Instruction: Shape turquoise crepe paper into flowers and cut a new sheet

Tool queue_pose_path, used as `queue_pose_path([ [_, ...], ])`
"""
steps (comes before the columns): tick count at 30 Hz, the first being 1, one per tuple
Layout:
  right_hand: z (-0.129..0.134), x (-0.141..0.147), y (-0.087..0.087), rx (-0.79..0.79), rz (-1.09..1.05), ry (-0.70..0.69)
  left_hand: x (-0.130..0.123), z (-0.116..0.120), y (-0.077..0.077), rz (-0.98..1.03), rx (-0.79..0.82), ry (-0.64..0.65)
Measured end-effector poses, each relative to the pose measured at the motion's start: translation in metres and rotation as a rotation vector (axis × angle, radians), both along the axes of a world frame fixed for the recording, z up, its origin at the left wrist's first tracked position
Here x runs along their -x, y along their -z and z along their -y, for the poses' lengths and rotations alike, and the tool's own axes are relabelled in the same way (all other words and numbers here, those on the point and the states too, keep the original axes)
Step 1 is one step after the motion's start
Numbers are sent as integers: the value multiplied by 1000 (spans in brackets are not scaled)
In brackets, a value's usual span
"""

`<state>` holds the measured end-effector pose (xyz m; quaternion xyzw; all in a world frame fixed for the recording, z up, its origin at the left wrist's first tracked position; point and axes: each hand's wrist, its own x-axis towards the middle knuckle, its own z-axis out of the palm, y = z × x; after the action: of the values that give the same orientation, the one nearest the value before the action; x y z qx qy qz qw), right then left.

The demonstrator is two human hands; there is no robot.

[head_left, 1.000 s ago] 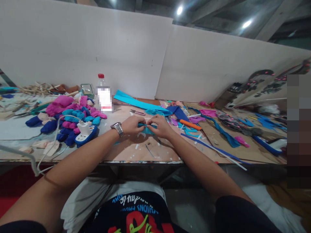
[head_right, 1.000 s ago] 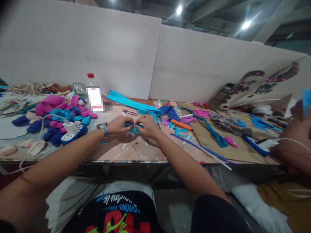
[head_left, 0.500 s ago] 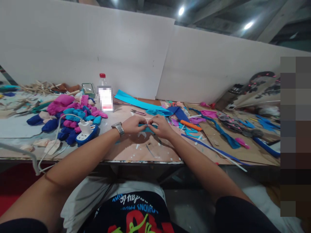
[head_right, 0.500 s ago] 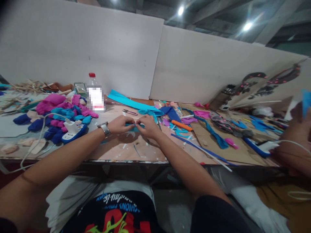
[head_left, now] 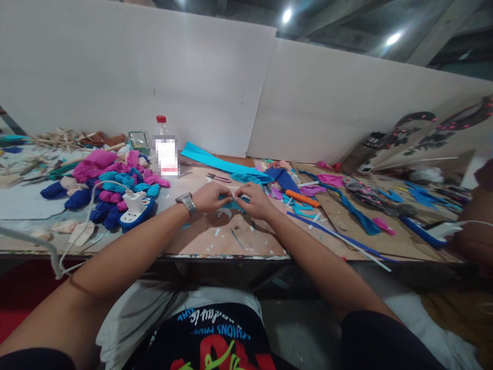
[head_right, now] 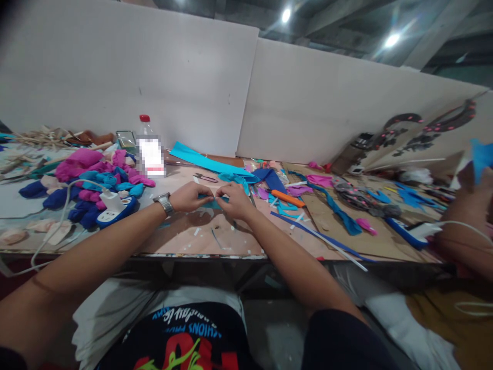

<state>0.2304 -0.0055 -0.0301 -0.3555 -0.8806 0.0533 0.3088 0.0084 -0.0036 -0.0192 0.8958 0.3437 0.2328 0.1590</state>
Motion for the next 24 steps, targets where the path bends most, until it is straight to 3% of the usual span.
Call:
queue_pose_path([
  [10,0,-2,-1,-28,-12,13,0,-1,0,-9,70,0],
  [24,-4,-9,-6,-28,25,61,3,-2,-1,26,75,-105],
])
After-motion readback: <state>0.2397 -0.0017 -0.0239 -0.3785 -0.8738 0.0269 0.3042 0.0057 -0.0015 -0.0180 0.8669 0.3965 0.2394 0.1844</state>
